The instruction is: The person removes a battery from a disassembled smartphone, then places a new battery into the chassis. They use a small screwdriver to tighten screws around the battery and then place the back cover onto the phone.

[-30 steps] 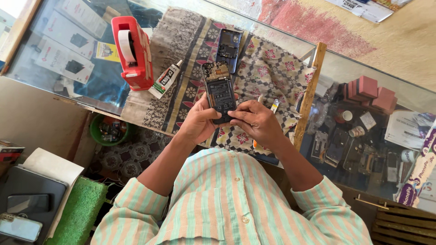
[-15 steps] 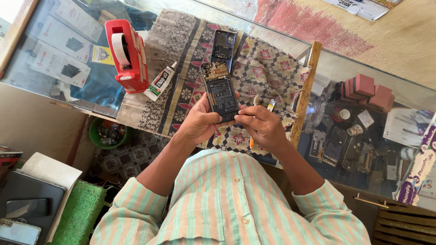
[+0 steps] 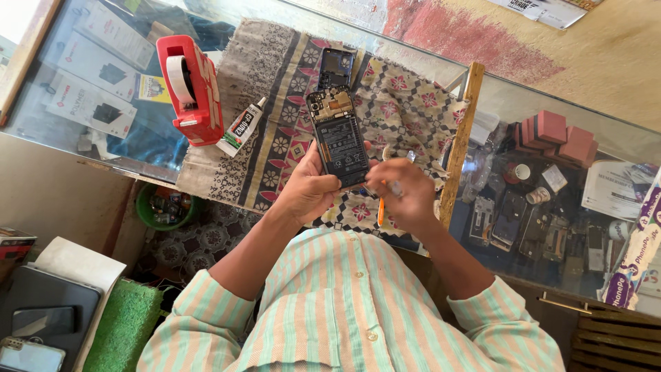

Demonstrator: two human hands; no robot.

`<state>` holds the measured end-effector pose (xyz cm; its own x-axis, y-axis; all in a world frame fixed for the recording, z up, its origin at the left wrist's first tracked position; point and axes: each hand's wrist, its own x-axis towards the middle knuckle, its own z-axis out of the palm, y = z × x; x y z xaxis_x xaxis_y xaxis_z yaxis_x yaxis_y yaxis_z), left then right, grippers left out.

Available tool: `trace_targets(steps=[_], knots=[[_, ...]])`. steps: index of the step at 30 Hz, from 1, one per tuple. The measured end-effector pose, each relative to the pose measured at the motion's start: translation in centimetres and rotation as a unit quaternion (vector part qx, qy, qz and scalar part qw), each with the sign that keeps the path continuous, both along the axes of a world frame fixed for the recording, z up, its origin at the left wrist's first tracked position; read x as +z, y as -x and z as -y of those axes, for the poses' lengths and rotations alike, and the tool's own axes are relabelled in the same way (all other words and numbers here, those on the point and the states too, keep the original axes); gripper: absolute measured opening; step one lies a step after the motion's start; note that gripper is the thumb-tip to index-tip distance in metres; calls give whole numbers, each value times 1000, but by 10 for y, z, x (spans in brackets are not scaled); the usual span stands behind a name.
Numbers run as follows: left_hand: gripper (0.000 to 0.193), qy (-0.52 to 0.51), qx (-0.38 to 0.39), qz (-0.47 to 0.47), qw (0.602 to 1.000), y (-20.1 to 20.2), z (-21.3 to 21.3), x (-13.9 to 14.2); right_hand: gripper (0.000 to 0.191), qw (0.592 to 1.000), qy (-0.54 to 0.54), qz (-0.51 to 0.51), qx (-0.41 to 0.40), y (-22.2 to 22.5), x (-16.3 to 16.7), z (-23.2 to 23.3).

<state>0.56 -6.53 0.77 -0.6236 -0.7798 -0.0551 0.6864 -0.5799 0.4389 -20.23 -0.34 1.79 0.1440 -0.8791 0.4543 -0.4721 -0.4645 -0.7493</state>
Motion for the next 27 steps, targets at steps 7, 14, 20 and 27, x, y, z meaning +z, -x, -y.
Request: trace_targets(steps=[7,14,20,27], knots=[[91,39,8,31,999,6,-1,2,24,866,-376,330,-1,19,-17,9],[93,30,-20,20,999,9,-2,-11,17,846,-355,397,13,20,-36,10],[78,91,-39,163,982,1,4,-26,15,851,-364,377,12,21,-36,5],[70,105,21,253,961,-8,19,-27,20,903,-340,262,-20,19,-29,22]])
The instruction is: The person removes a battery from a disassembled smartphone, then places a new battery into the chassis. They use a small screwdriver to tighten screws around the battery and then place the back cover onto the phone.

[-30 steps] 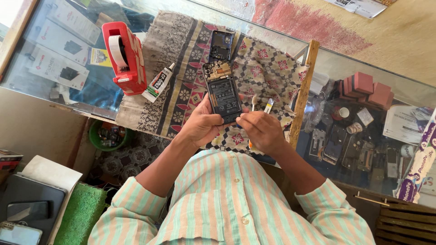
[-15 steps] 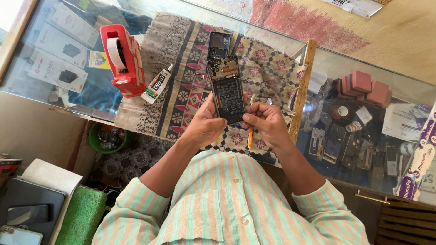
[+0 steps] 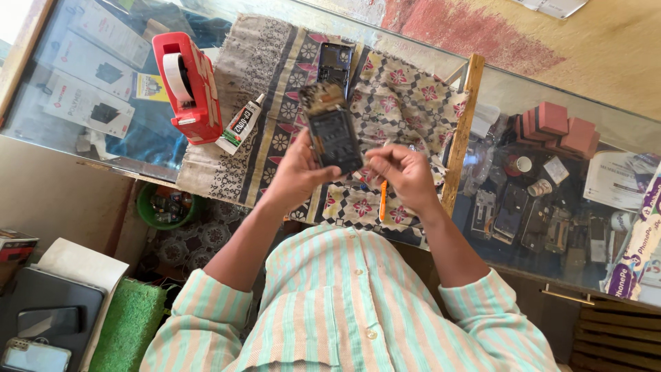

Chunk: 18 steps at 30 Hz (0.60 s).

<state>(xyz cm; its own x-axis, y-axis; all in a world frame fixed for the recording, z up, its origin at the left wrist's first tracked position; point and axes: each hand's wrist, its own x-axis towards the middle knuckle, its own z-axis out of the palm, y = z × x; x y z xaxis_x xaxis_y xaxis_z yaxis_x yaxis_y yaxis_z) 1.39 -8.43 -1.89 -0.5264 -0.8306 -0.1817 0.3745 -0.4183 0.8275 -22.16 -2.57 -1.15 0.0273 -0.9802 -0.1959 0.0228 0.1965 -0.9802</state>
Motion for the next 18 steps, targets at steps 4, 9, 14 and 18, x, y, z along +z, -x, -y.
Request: trace_targets(steps=[4,9,14,18], knots=[[66,35,43,91,994,-29,13,6,19,932,115,-343,10,0,-10,6],[76,46,13,247,968,-55,11,4,34,815,235,-522,89,-17,-45,-2],[76,-1,-34,287,957,-41,-1,-26,23,870,121,-475,58,-16,-64,-9],[69,28,-59,277,959,-20,-9,-53,18,921,14,-389,-5,-1,-60,-11]])
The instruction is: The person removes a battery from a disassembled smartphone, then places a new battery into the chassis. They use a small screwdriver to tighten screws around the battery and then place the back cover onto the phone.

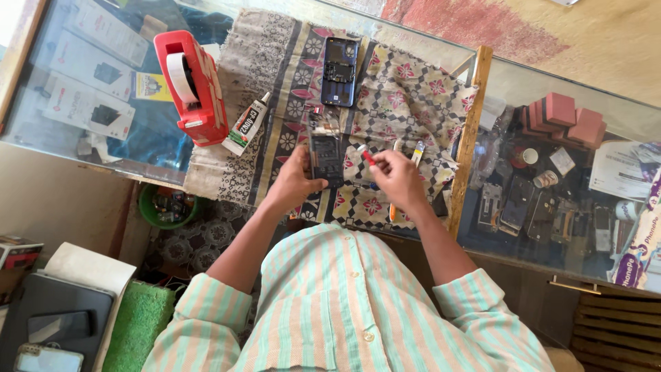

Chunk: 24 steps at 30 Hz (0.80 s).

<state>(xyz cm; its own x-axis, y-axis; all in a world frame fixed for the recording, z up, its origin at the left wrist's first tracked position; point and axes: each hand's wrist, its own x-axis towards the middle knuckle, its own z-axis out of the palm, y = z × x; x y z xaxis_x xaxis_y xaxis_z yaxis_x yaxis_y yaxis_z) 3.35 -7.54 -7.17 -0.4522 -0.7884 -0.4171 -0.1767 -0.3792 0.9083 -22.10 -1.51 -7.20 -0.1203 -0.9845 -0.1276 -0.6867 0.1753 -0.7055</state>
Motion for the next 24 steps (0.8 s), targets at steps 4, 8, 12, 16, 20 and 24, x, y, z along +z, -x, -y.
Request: trace_targets(steps=[4,8,12,16,20,24], knots=[[72,-5,-31,56,998,13,-5,-14,14,982,-62,145,-105,22,4,6],[77,84,-41,84,992,15,-9,-12,13,957,-47,229,-171,44,2,13],[80,136,-72,198,968,12,-10,-3,14,962,50,227,-145,62,0,24],[80,172,-101,266,943,12,-9,7,10,972,55,174,-148,66,5,36],[74,175,-98,273,941,12,-10,15,5,982,108,55,-148,71,11,49],[70,161,-100,286,939,13,-16,20,5,968,151,-7,-198,93,26,48]])
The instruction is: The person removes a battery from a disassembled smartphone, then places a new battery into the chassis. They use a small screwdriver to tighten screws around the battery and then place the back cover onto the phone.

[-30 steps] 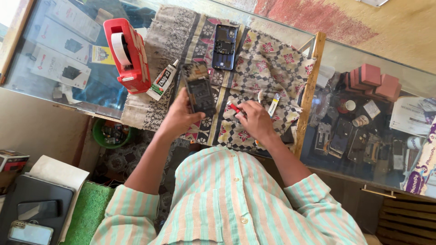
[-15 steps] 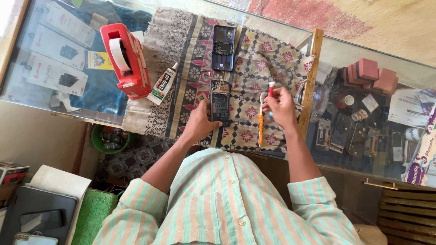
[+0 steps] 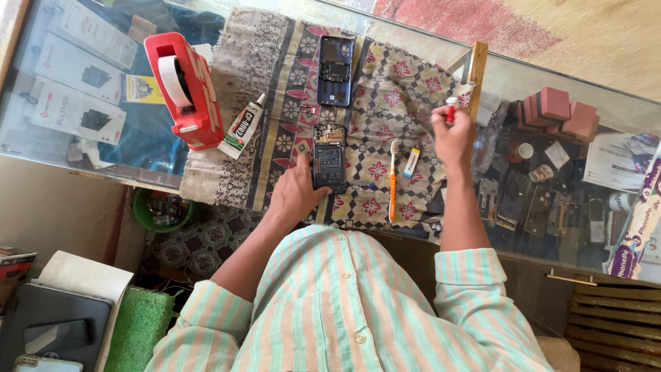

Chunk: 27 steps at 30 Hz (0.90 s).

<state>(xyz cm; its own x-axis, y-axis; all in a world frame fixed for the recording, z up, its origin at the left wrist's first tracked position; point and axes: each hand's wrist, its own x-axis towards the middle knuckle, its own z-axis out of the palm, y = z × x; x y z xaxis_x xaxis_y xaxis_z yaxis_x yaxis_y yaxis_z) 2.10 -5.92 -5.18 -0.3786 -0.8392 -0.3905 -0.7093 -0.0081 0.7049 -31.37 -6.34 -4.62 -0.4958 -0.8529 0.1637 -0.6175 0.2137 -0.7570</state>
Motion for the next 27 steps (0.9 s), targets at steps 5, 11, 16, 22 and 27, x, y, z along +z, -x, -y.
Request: trace_targets(steps=[5,11,16,22,27], knots=[[55,161,-52,-31,985,-1,-21,-5,9,992,-49,-112,-6,16,10,-15],[33,299,-145,-97,938,-6,-36,-28,34,946,-114,-296,68,21,0,9],[33,285,-180,-87,937,-9,-39,-47,34,946,-148,-281,64,21,0,22],[37,301,-192,-79,931,-12,-40,-54,35,944,-120,-298,78,24,6,29],[39,356,-184,-87,912,-18,-46,-48,14,953,-61,-234,180,-19,-4,25]])
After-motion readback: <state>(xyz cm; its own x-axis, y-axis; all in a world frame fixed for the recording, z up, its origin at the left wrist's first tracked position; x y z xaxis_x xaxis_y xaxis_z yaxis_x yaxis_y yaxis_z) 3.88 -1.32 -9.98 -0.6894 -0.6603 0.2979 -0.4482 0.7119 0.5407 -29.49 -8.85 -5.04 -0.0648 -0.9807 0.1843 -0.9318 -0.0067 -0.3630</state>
